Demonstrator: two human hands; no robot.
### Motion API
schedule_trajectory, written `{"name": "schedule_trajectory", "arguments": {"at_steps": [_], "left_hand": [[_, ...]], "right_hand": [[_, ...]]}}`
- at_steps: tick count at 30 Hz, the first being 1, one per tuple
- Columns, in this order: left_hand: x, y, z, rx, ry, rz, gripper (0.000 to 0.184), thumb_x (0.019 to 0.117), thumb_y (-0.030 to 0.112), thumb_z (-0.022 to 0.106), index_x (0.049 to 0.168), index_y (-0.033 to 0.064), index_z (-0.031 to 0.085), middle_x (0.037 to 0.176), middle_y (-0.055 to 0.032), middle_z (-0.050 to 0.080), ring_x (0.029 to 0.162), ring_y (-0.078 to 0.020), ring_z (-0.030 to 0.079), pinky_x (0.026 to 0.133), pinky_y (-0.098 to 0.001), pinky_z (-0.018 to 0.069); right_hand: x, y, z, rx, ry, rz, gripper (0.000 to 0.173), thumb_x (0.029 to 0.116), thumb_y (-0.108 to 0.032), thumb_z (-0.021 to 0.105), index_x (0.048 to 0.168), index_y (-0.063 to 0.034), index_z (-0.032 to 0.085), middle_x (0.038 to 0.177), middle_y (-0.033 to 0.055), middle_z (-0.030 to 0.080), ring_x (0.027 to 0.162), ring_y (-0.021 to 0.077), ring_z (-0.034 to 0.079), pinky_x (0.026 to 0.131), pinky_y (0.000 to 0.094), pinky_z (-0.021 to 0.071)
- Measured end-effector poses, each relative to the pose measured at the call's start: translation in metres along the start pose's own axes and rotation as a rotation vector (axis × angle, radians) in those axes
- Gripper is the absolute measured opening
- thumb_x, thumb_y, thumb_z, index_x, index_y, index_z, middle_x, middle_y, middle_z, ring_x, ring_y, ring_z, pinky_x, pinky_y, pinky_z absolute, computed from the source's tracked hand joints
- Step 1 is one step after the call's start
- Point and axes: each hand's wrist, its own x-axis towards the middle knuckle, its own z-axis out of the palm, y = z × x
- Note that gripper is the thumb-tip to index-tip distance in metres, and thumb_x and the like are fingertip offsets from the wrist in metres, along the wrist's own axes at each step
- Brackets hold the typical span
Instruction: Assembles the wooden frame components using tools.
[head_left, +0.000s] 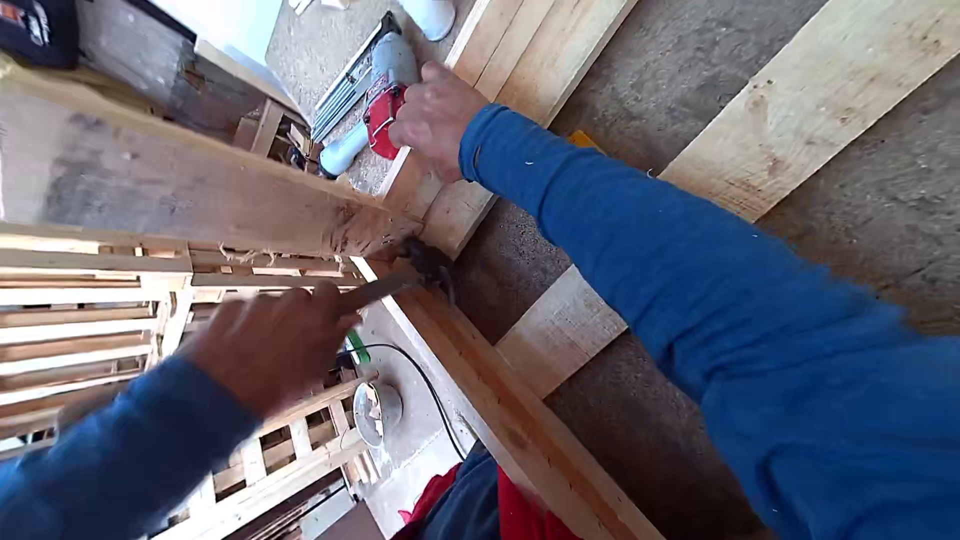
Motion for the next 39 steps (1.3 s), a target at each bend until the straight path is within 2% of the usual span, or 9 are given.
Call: {"name": "schedule_trajectory", "arguments": {"at_steps": [4,9,12,15,19,24,29,34,39], "left_hand": [[-0.027,0.018,0.004,-0.225,0.534,0.516,0.046,0.1035,0.05,0.044,0.093,0.0092,0.062,0.069,-0.0033,0.053,0.052,-0.0212,0.056,0.04,-0.0369,0.044],[0.005,0.001,0.004,-0.032,-0.052,-0.029,0.047,0.1021,0.056,0.047,0.102,0.0129,0.064,0.073,-0.0096,0.064,0.066,-0.0334,0.069,0.055,-0.0535,0.0542],[-0.019,0.021,-0.002,-0.093,0.347,0.278,0.049,0.1019,0.054,0.042,0.091,0.0108,0.061,0.065,-0.0032,0.052,0.05,-0.0238,0.058,0.038,-0.0409,0.0461],[-0.019,0.02,0.007,-0.217,0.522,0.527,0.044,0.1025,0.049,0.047,0.09,0.01,0.062,0.067,-0.0025,0.052,0.052,-0.0205,0.056,0.04,-0.037,0.044],[0.005,0.01,0.006,-0.001,-0.024,-0.055,0.046,0.1019,0.055,0.049,0.102,0.0119,0.064,0.073,-0.0119,0.064,0.065,-0.0364,0.068,0.053,-0.0554,0.0534],[-0.02,0.028,0.011,-0.216,0.492,0.483,0.047,0.103,0.051,0.043,0.09,0.0098,0.062,0.066,-0.0028,0.051,0.05,-0.0213,0.055,0.038,-0.0375,0.0428],[0.006,0.012,0.003,-0.014,-0.018,-0.061,0.045,0.1015,0.055,0.049,0.102,0.0125,0.063,0.07,-0.0106,0.063,0.063,-0.0352,0.068,0.051,-0.0545,0.0526],[-0.026,0.024,0.008,-0.232,0.532,0.49,0.044,0.1027,0.05,0.046,0.094,0.0106,0.063,0.069,-0.0034,0.054,0.053,-0.0217,0.057,0.041,-0.0374,0.0455],[-0.021,-0.021,0.02,-0.053,0.122,-0.048,0.047,0.0977,0.059,0.052,0.101,0.014,0.066,0.07,-0.0072,0.062,0.058,-0.031,0.066,0.047,-0.0517,0.0524]], "right_hand": [[0.0,0.001,0.004,0.004,-0.005,-0.008,0.051,0.0737,-0.016,0.082,0.122,-0.0114,0.065,0.108,0.0146,0.069,0.107,0.0364,0.063,0.1,0.0566,0.0394],[-0.001,-0.005,0.004,-0.01,0.0,-0.013,0.047,0.0759,-0.017,0.08,0.12,-0.0104,0.066,0.107,0.0142,0.069,0.106,0.0357,0.063,0.098,0.0563,0.0396],[0.003,0.001,0.006,-0.005,0.022,-0.018,0.05,0.0731,-0.016,0.082,0.121,-0.0109,0.065,0.109,0.0137,0.069,0.108,0.0356,0.063,0.098,0.0563,0.0397],[0.001,0.002,0.006,-0.015,0.009,-0.014,0.053,0.0715,-0.017,0.083,0.121,-0.0116,0.065,0.11,0.0131,0.069,0.107,0.0349,0.063,0.098,0.0558,0.0394],[-0.002,-0.004,0.005,0.026,0.025,-0.02,0.05,0.0755,-0.016,0.081,0.122,-0.0098,0.066,0.113,0.0151,0.069,0.11,0.0373,0.063,0.102,0.0587,0.0386],[0.0,0.0,0.005,0.004,0.005,-0.019,0.057,0.0707,-0.016,0.084,0.123,-0.0093,0.063,0.113,0.016,0.067,0.109,0.0379,0.062,0.1,0.0587,0.0393],[0.0,-0.003,0.005,0.031,0.039,-0.009,0.054,0.0726,-0.017,0.084,0.122,-0.0085,0.065,0.112,0.0163,0.069,0.11,0.0383,0.062,0.103,0.0595,0.0387],[0.001,0.001,0.008,-0.004,0.033,-0.024,0.055,0.0695,-0.018,0.085,0.12,-0.0089,0.064,0.11,0.0156,0.068,0.109,0.0382,0.062,0.101,0.0594,0.0397],[0.002,0.001,0.008,-0.009,0.059,-0.024,0.056,0.0686,-0.018,0.086,0.12,-0.0092,0.065,0.108,0.0144,0.069,0.107,0.0368,0.063,0.098,0.0566,0.0412]]}}
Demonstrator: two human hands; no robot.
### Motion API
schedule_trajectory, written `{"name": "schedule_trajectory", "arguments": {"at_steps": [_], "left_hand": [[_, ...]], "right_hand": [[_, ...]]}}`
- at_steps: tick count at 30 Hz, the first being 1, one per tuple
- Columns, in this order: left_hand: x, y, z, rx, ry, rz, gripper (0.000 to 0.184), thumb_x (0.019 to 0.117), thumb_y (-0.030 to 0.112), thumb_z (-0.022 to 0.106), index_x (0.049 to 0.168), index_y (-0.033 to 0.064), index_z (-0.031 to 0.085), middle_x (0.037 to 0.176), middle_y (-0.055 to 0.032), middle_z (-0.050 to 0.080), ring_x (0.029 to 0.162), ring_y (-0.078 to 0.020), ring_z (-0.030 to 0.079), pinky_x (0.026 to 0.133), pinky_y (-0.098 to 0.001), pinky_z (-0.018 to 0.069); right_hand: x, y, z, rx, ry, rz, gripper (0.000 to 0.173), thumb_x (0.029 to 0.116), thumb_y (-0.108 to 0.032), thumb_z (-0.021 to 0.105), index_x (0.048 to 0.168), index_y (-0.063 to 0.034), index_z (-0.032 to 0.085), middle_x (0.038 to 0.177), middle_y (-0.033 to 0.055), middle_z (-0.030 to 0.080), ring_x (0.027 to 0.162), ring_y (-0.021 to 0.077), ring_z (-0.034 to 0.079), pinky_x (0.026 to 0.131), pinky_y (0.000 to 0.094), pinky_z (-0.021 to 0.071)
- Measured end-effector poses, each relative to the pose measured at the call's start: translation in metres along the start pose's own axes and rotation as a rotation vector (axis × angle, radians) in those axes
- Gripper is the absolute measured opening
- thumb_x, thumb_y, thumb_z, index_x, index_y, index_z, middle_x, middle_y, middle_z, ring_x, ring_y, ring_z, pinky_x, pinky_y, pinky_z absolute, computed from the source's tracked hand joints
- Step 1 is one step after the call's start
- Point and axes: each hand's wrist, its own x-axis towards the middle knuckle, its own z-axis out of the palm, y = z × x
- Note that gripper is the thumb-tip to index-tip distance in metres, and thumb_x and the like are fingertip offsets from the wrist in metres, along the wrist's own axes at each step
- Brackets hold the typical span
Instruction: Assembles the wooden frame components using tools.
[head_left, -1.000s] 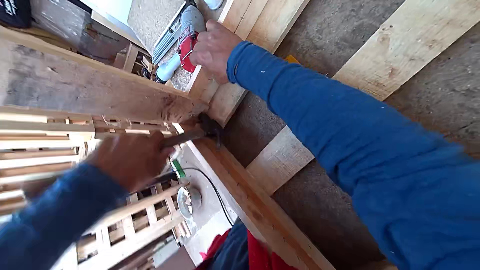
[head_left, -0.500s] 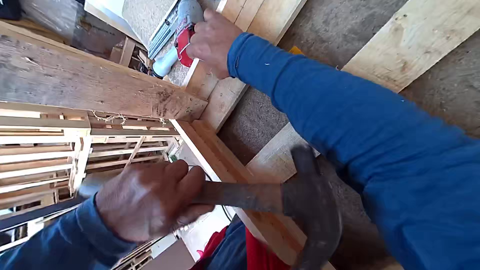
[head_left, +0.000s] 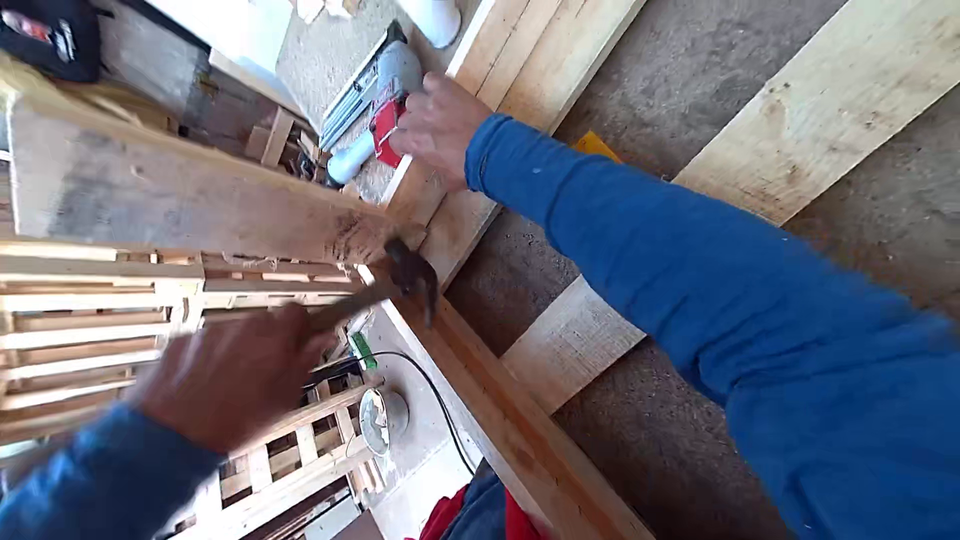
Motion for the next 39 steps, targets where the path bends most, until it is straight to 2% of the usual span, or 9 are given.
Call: {"name": "schedule_trajectory", "arguments": {"at_steps": [5,9,14,19,24,28,33,36,39], "left_hand": [[-0.017,0.036,0.004,-0.228,0.392,0.481,0.045,0.1035,0.049,0.047,0.092,0.0097,0.065,0.068,-0.0049,0.055,0.053,-0.0232,0.059,0.041,-0.0386,0.047],[0.0,-0.009,0.015,-0.054,0.031,0.017,0.049,0.0994,0.06,0.045,0.092,0.0148,0.062,0.063,-0.0067,0.059,0.054,-0.0307,0.064,0.044,-0.0519,0.0495],[-0.02,0.02,0.019,-0.209,0.319,0.445,0.05,0.1014,0.056,0.044,0.087,0.0125,0.065,0.067,-0.0015,0.053,0.052,-0.0201,0.058,0.04,-0.0376,0.0464],[-0.007,-0.005,0.001,-0.02,-0.032,-0.001,0.05,0.0987,0.06,0.047,0.097,0.0141,0.064,0.066,-0.0073,0.06,0.057,-0.0317,0.066,0.047,-0.0528,0.0515],[-0.02,0.019,0.009,-0.241,0.403,0.509,0.044,0.1024,0.051,0.047,0.088,0.0116,0.062,0.067,-0.0023,0.053,0.053,-0.0198,0.057,0.042,-0.0371,0.0447],[-0.004,-0.006,0.007,-0.02,-0.046,-0.013,0.049,0.0995,0.059,0.048,0.095,0.0132,0.064,0.066,-0.0084,0.061,0.058,-0.0327,0.066,0.048,-0.053,0.0511],[-0.023,0.01,0.018,-0.195,0.231,0.32,0.049,0.0995,0.059,0.043,0.087,0.0166,0.064,0.065,0.0011,0.053,0.048,-0.018,0.057,0.036,-0.0386,0.0451],[0.0,-0.015,0.004,-0.024,-0.1,0.038,0.049,0.0997,0.061,0.046,0.095,0.0167,0.065,0.062,-0.0057,0.059,0.055,-0.0299,0.065,0.046,-0.0509,0.0503],[0.004,-0.019,-0.003,0.117,0.028,0.144,0.059,0.0988,0.064,0.032,0.09,0.0146,0.062,0.06,-0.0044,0.054,0.049,-0.029,0.06,0.039,-0.046,0.0453]], "right_hand": [[0.002,0.001,-0.001,-0.002,-0.025,0.0,0.061,0.0662,-0.015,0.086,0.122,-0.0098,0.063,0.109,0.0143,0.068,0.107,0.0367,0.062,0.098,0.0569,0.0407],[-0.003,-0.004,-0.001,0.02,-0.008,-0.003,0.059,0.0677,-0.018,0.086,0.121,-0.0102,0.063,0.11,0.0135,0.068,0.109,0.0359,0.062,0.098,0.0561,0.0399],[-0.001,-0.001,-0.001,0.022,-0.023,0.0,0.062,0.0665,-0.015,0.086,0.123,-0.0102,0.062,0.113,0.0145,0.068,0.111,0.0371,0.061,0.097,0.0572,0.0404],[-0.001,-0.004,0.0,0.008,-0.029,0.004,0.062,0.0667,-0.02,0.087,0.123,-0.0098,0.063,0.112,0.014,0.068,0.11,0.0366,0.062,0.099,0.0566,0.0404],[-0.001,0.0,-0.002,0.017,-0.03,-0.001,0.06,0.067,-0.014,0.085,0.121,-0.0089,0.062,0.112,0.0154,0.068,0.11,0.0374,0.062,0.099,0.0571,0.0397],[-0.001,-0.004,0.0,0.014,-0.025,-0.011,0.062,0.068,-0.019,0.087,0.123,-0.0092,0.062,0.113,0.0147,0.068,0.111,0.0364,0.061,0.098,0.0556,0.0399],[0.002,-0.001,0.0,0.029,-0.021,0.004,0.062,0.0663,-0.014,0.086,0.123,-0.0089,0.061,0.114,0.0156,0.067,0.111,0.0379,0.061,0.099,0.0571,0.04],[0.0,-0.001,0.002,0.047,-0.028,0.007,0.063,0.0683,-0.015,0.085,0.125,-0.0082,0.06,0.115,0.0163,0.067,0.112,0.0383,0.061,0.101,0.0575,0.0394],[0.001,0.005,0.0,0.035,-0.006,0.004,0.062,0.0666,-0.015,0.086,0.123,-0.0082,0.061,0.114,0.0162,0.067,0.112,0.0387,0.061,0.1,0.0582,0.0396]]}}
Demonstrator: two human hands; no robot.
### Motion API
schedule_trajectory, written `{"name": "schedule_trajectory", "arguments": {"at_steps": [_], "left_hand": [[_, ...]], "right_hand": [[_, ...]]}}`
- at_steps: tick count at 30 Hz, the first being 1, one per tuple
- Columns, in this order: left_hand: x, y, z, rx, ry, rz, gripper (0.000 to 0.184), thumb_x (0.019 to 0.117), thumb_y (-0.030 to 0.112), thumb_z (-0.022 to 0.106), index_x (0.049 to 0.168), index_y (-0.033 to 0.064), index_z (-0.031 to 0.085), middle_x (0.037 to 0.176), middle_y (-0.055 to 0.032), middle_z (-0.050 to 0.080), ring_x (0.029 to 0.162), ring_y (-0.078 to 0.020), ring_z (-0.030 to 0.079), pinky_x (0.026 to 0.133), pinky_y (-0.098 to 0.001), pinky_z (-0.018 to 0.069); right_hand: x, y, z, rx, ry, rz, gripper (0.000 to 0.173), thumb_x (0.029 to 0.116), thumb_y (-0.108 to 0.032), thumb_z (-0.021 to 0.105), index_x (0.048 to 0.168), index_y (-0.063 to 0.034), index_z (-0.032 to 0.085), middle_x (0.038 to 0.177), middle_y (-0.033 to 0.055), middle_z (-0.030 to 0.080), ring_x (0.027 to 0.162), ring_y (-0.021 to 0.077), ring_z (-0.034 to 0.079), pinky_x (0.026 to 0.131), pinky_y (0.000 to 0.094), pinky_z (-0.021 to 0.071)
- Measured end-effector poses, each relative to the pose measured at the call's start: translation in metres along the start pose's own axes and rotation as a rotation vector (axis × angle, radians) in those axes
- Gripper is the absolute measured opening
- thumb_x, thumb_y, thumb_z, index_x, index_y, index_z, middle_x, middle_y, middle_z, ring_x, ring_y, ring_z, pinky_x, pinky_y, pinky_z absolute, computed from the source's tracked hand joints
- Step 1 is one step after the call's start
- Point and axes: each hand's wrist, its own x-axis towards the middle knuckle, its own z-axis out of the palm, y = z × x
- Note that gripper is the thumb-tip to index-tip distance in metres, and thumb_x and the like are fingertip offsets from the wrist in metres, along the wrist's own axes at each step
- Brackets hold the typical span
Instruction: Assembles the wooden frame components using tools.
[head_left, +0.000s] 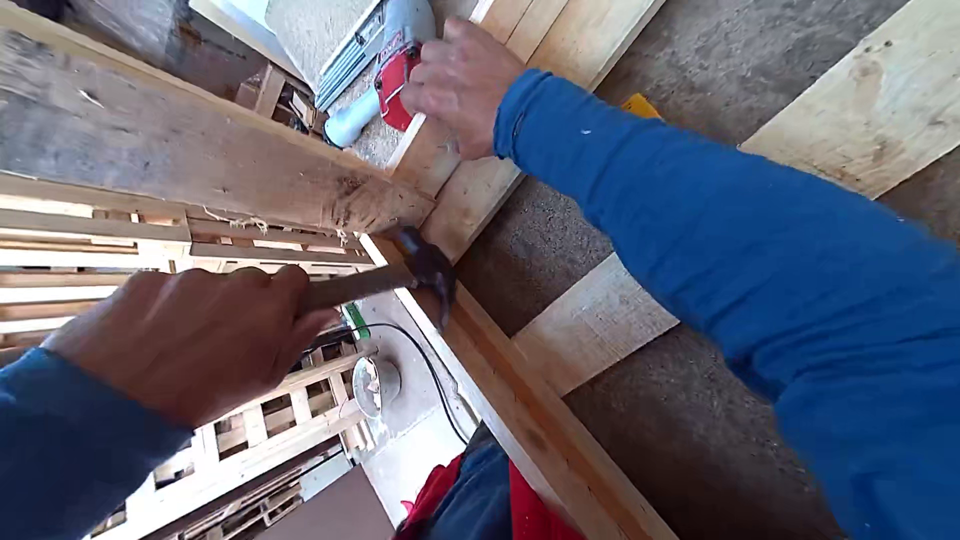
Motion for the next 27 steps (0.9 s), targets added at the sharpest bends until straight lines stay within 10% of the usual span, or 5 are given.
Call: {"name": "schedule_trajectory", "arguments": {"at_steps": [11,15,21,25,27], "left_hand": [[0.005,0.005,0.003,-0.183,0.18,0.111,0.055,0.0961,0.066,0.039,0.078,0.0191,0.059,0.057,0.0018,0.047,0.045,-0.0199,0.054,0.036,-0.0399,0.0409],[0.044,0.007,-0.02,0.02,-0.231,-0.118,0.052,0.0984,0.065,0.043,0.092,0.0181,0.063,0.062,-0.0038,0.059,0.059,-0.0279,0.066,0.05,-0.0478,0.0516],[0.037,0.029,-0.016,-0.236,0.293,0.276,0.053,0.0999,0.062,0.039,0.081,0.0166,0.059,0.058,0.0022,0.046,0.044,-0.0183,0.051,0.034,-0.0374,0.0379],[0.049,0.02,-0.022,-0.009,-0.211,-0.1,0.051,0.1001,0.062,0.044,0.096,0.015,0.064,0.066,-0.007,0.061,0.061,-0.0305,0.067,0.051,-0.0502,0.0519],[0.034,0.032,-0.017,-0.004,-0.035,0.009,0.052,0.0998,0.06,0.044,0.092,0.0128,0.064,0.064,-0.0056,0.056,0.052,-0.0287,0.062,0.042,-0.0453,0.0477]], "right_hand": [[0.0,-0.004,0.001,-0.026,-0.03,0.006,0.062,0.0669,-0.015,0.086,0.123,-0.0084,0.061,0.115,0.0151,0.067,0.113,0.0375,0.06,0.099,0.0568,0.0389],[0.0,-0.006,0.0,-0.042,-0.021,0.002,0.061,0.0677,-0.018,0.086,0.122,-0.0096,0.061,0.114,0.0136,0.068,0.111,0.0355,0.061,0.1,0.0555,0.0386],[0.003,-0.001,0.002,-0.032,-0.015,-0.008,0.065,0.0646,-0.016,0.087,0.123,-0.0082,0.06,0.115,0.015,0.067,0.113,0.037,0.061,0.099,0.0568,0.0401],[0.001,-0.006,0.002,-0.018,-0.012,-0.009,0.06,0.068,-0.017,0.085,0.122,-0.0093,0.061,0.113,0.0143,0.067,0.111,0.0364,0.061,0.098,0.0558,0.0395],[0.002,0.003,0.001,-0.005,0.022,-0.001,0.059,0.0685,-0.014,0.085,0.122,-0.0081,0.062,0.112,0.0156,0.067,0.112,0.0379,0.061,0.099,0.0568,0.0397]]}}
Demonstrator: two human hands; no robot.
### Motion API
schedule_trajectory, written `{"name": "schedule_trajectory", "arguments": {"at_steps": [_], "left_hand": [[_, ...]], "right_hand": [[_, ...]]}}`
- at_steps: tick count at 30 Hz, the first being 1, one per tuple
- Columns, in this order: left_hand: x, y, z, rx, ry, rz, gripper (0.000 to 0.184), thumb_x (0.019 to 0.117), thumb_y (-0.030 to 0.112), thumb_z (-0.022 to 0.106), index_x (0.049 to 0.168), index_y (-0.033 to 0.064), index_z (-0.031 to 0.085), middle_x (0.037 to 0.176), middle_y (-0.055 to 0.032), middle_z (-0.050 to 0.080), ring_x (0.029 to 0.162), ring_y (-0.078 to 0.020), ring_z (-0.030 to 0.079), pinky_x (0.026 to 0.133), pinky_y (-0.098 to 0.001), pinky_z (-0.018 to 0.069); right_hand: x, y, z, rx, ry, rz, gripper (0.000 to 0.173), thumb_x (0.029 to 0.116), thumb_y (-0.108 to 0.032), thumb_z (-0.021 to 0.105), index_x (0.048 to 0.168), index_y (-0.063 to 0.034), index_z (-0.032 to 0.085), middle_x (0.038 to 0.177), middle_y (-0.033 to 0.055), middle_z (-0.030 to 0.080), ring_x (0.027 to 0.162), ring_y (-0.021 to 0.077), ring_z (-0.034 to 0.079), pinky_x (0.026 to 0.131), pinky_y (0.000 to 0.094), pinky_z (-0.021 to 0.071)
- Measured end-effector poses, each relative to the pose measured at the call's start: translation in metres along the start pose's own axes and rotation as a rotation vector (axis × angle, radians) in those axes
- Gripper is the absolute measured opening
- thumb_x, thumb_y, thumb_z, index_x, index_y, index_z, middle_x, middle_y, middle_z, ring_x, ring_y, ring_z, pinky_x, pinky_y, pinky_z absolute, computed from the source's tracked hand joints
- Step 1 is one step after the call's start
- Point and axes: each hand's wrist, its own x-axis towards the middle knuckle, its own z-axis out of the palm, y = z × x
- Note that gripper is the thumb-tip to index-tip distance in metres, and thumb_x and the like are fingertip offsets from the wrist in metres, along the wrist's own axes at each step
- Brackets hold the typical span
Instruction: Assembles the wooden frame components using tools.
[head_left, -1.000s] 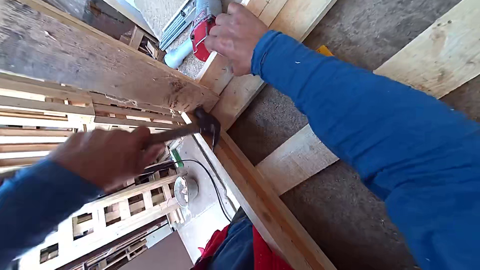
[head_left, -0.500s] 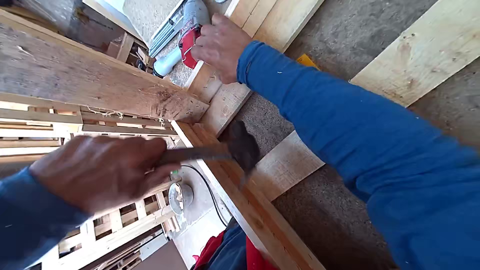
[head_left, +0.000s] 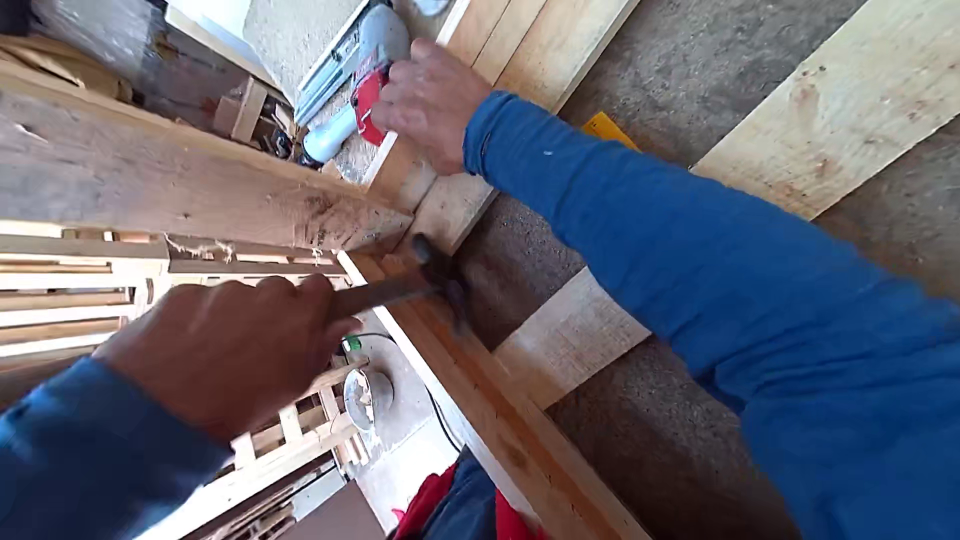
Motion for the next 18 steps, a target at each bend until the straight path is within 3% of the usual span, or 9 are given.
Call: {"name": "schedule_trajectory", "arguments": {"at_steps": [3,4,6,7,9,12,13,16,18], "left_hand": [[-0.016,0.006,0.021,-0.203,0.294,0.222,0.053,0.1009,0.06,0.039,0.085,0.0147,0.061,0.062,0.0,0.047,0.045,-0.0205,0.053,0.035,-0.0377,0.0403],[-0.012,-0.001,0.023,-0.183,0.226,0.181,0.051,0.1007,0.061,0.042,0.085,0.0163,0.061,0.061,0.0001,0.049,0.046,-0.021,0.055,0.036,-0.0391,0.0433],[0.007,-0.008,0.011,-0.065,-0.148,-0.087,0.05,0.1011,0.061,0.044,0.094,0.0153,0.062,0.065,-0.0076,0.06,0.06,-0.0313,0.066,0.05,-0.0502,0.0515],[0.01,-0.006,0.008,-0.019,-0.21,-0.165,0.049,0.1006,0.06,0.046,0.097,0.0141,0.063,0.068,-0.0093,0.062,0.063,-0.0332,0.068,0.053,-0.0512,0.0519],[-0.002,0.0,0.009,0.038,-0.03,-0.114,0.052,0.0997,0.061,0.046,0.097,0.0117,0.063,0.067,-0.0085,0.057,0.056,-0.0322,0.064,0.044,-0.0474,0.0498],[-0.028,0.007,0.026,-0.172,0.327,0.111,0.051,0.1007,0.059,0.041,0.088,0.0136,0.061,0.062,-0.002,0.047,0.045,-0.0237,0.053,0.034,-0.0396,0.04],[-0.023,0.004,0.028,-0.191,0.3,0.122,0.05,0.101,0.059,0.041,0.087,0.0146,0.062,0.061,-0.0015,0.049,0.046,-0.0235,0.055,0.035,-0.0403,0.0422],[-0.003,-0.01,0.018,-0.118,-0.125,-0.172,0.047,0.1005,0.06,0.048,0.101,0.0157,0.064,0.068,-0.009,0.062,0.063,-0.0337,0.067,0.053,-0.0523,0.0519],[-0.032,-0.017,0.046,-0.254,0.069,-0.204,0.048,0.0984,0.06,0.049,0.115,0.0167,0.062,0.061,-0.0052,0.057,0.052,-0.0308,0.063,0.043,-0.0509,0.0494]], "right_hand": [[0.0,-0.003,0.003,-0.005,-0.031,-0.005,0.062,0.0669,-0.015,0.085,0.124,-0.0089,0.06,0.116,0.0149,0.066,0.114,0.0366,0.059,0.099,0.0557,0.0396],[0.001,-0.004,0.002,-0.006,-0.033,-0.006,0.061,0.0673,-0.015,0.085,0.123,-0.0088,0.06,0.117,0.0145,0.067,0.115,0.0363,0.06,0.1,0.0556,0.0395],[-0.001,-0.005,0.001,-0.002,-0.023,-0.003,0.06,0.0679,-0.016,0.085,0.122,-0.0092,0.061,0.116,0.0136,0.067,0.115,0.036,0.06,0.101,0.0558,0.0385],[0.0,-0.008,0.002,0.012,-0.01,-0.016,0.059,0.0679,-0.016,0.085,0.122,-0.0096,0.062,0.116,0.0131,0.068,0.115,0.036,0.06,0.102,0.056,0.0384],[0.002,0.005,0.0,0.01,0.028,-0.007,0.058,0.0668,-0.015,0.086,0.12,-0.0098,0.064,0.115,0.0132,0.068,0.113,0.0366,0.061,0.101,0.0564,0.0395],[0.002,-0.002,0.003,0.007,-0.018,-0.001,0.061,0.066,-0.015,0.085,0.122,-0.0101,0.062,0.116,0.013,0.068,0.113,0.0366,0.06,0.101,0.0564,0.0391],[0.004,-0.002,0.001,-0.001,-0.018,0.002,0.062,0.066,-0.015,0.086,0.123,-0.0108,0.062,0.116,0.0129,0.068,0.114,0.0366,0.06,0.102,0.0565,0.0385],[-0.001,-0.008,0.002,0.013,0.002,0.008,0.062,0.0665,-0.017,0.086,0.124,-0.0116,0.064,0.115,0.0135,0.068,0.113,0.0378,0.061,0.103,0.0585,0.039],[-0.002,-0.002,0.001,0.008,0.025,0.014,0.061,0.0658,-0.016,0.087,0.123,-0.013,0.065,0.115,0.0127,0.068,0.113,0.0377,0.061,0.102,0.059,0.0404]]}}
